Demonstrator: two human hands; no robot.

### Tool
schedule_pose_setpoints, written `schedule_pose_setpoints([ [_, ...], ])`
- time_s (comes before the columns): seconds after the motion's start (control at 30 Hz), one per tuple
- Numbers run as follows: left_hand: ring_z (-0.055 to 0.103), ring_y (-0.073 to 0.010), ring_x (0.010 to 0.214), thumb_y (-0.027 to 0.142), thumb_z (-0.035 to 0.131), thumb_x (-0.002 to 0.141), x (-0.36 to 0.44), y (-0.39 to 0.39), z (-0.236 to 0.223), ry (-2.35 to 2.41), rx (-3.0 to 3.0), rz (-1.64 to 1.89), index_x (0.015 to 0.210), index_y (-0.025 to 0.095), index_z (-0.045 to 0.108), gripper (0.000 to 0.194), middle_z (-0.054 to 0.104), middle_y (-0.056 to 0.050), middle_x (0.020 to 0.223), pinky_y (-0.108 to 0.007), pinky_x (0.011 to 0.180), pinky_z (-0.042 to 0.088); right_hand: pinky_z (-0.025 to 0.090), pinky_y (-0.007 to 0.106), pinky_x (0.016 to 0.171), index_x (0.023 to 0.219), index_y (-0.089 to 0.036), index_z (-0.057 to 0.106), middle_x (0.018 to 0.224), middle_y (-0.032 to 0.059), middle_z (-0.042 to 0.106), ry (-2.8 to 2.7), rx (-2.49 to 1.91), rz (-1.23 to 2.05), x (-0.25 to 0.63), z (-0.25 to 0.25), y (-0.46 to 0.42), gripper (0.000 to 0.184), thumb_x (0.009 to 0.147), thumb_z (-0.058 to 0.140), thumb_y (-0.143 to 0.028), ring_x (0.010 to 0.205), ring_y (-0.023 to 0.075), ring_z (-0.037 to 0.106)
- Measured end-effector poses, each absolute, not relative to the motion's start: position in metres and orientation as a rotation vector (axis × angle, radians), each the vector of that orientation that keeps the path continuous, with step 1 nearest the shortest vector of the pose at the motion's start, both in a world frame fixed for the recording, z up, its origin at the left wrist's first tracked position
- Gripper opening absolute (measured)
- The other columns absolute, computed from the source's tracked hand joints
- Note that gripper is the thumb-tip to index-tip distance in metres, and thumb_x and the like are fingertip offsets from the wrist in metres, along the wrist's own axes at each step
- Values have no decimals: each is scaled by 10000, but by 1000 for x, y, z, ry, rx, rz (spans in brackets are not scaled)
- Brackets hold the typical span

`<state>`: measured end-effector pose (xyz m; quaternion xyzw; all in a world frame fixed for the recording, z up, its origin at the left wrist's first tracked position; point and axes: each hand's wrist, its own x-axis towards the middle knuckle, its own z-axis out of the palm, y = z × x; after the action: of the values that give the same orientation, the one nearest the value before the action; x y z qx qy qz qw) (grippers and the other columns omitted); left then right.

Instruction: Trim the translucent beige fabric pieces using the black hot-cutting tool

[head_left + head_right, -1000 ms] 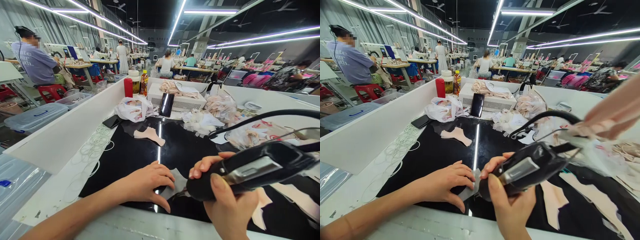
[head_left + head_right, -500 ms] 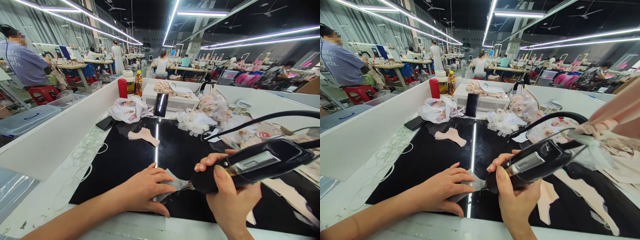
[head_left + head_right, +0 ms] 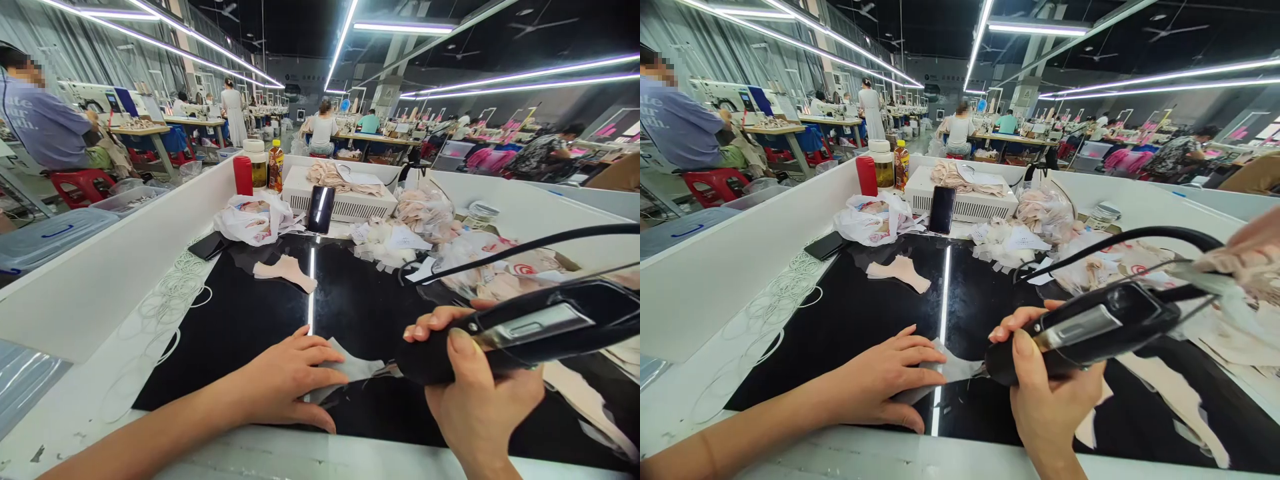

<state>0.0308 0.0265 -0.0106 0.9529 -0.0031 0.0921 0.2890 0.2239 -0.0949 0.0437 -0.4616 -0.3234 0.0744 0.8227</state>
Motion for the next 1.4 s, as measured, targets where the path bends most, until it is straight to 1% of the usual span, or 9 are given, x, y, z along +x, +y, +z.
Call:
schedule_pose_setpoints([
  [0.3,526,-348,1410,542,742,936,30,26,-9,4,2562,213,1379,269,661,527,615,-105,1490,-627,1263,235,595,351,620,1118,-261,635,796,-38,682,-720,-1023,145,227,41,-97,354,828,838,-258,648,167,652],
  [0.57,529,-349,1405,543,737,940,30,27,-8,6,2551,208,1377,268,667,521,621,-107,1483,-614,1269,227,592,322,585,1081,-253,646,748,-45,686,-641,-979,106,232,48,-97,419,737,885,-247,624,160,633],
  [0.77,521,-337,1417,517,731,952,29,26,-5,21,2551,199,1379,281,665,492,612,-84,1499,-605,1277,228,604,332,602,1109,-251,635,763,-49,694,-660,-1005,101,234,44,-98,414,767,870,-251,630,160,649],
  [0.9,532,-326,1411,466,774,931,28,25,-2,59,2539,177,1373,252,663,503,599,-97,1507,-607,1281,228,603,328,611,1122,-251,624,772,-50,694,-679,-1012,115,235,43,-98,403,793,856,-250,638,157,652],
  [0.97,557,-297,1388,403,777,940,28,25,-1,116,2493,219,1358,237,669,463,591,-106,1507,-562,1285,262,599,323,603,1120,-247,625,772,-49,693,-680,-1003,121,237,43,-98,403,793,861,-264,635,156,650],
  [1.07,569,-249,1373,287,693,1003,27,25,-1,273,2420,324,1338,223,675,342,581,-100,1507,-444,1241,389,600,336,610,1134,-244,624,779,-48,693,-690,-1006,85,241,43,-97,415,798,864,-281,633,160,650],
  [1.17,556,-256,1385,237,630,1025,29,26,-7,481,2416,411,1340,208,668,318,565,-108,1515,-429,1198,451,599,348,654,1136,-255,598,813,-49,696,-734,-1056,47,246,43,-97,415,817,862,-293,649,164,663],
  [1.27,555,-283,1380,228,640,1011,32,27,-14,608,2438,422,1324,199,670,316,562,-120,1504,-473,1190,455,589,370,747,1096,-266,576,886,-36,695,-812,-1118,35,250,43,-97,367,855,838,-353,694,166,672],
  [1.4,563,-288,1347,203,672,979,36,28,-15,629,2420,413,1232,203,691,253,588,-110,1440,-478,1178,447,534,424,844,1139,-259,597,1030,31,681,-832,-1334,-78,260,47,-101,450,876,744,-594,863,221,646],
])
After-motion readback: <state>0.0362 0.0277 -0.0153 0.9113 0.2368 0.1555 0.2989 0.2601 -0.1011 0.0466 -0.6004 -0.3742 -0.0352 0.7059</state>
